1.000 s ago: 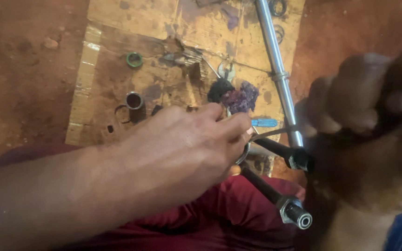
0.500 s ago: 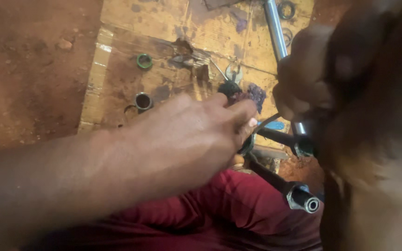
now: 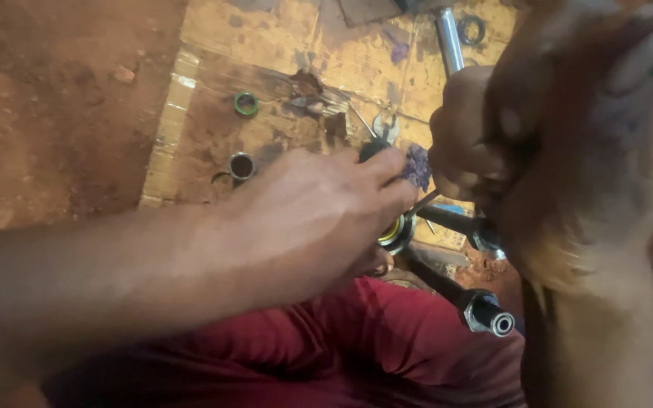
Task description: The person disassembles and inspects a hydraulic cylinder assembly. They remove internal components using a small pry tool, clean parts with a rag, and reassemble the housing segments by hand and by using a hammer to tap components into place.
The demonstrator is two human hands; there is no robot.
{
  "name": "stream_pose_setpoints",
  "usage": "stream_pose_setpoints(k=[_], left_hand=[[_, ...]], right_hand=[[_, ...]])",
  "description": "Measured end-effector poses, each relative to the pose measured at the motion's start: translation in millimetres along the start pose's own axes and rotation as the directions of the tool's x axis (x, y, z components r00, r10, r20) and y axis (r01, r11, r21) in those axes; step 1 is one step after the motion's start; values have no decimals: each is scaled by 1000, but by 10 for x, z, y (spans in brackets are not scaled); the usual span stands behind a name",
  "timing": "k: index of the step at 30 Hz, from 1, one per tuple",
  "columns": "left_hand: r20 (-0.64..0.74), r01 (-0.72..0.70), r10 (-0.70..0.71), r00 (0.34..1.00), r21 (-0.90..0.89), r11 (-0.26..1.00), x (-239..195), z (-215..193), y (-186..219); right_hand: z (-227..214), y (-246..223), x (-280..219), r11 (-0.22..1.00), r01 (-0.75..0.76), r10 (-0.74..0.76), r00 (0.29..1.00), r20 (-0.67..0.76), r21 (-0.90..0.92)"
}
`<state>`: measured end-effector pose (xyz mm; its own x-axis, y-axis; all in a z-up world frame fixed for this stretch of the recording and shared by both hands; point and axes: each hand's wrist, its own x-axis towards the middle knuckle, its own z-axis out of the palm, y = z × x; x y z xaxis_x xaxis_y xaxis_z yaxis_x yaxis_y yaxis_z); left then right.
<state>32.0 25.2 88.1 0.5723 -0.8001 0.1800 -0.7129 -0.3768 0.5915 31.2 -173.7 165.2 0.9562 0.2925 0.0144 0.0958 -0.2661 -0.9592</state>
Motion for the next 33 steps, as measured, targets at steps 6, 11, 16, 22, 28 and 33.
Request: stream_pose_setpoints(k=[6,11,16,22,28,33], left_hand=[[30,-15,15,999,-15,1000,4,-97,-70],[152,144,-141,978,-11,990,125,-231,-66],[200,230,-237,951,60,971,87,-310,51],[32,236,-240,970,100,967,68,-254,197],[-123,214,-201,972,101,972,-22,-189,260],[-165,306,-289,943,87,948,-90,-171,306]], right_hand=[[-68,9,15,816,-89,222,960,-168,571],[-159,10,16,783,14,202,940,-275,622],[-514,446,-244,906,-32,268,816,-513,423],[-252,2489,-441,737,-533,254,788,-560,-416],[8,2811,-466,692,-510,370,858,-356,-511],[34,2152,-521,796,-456,221,831,-510,-398]])
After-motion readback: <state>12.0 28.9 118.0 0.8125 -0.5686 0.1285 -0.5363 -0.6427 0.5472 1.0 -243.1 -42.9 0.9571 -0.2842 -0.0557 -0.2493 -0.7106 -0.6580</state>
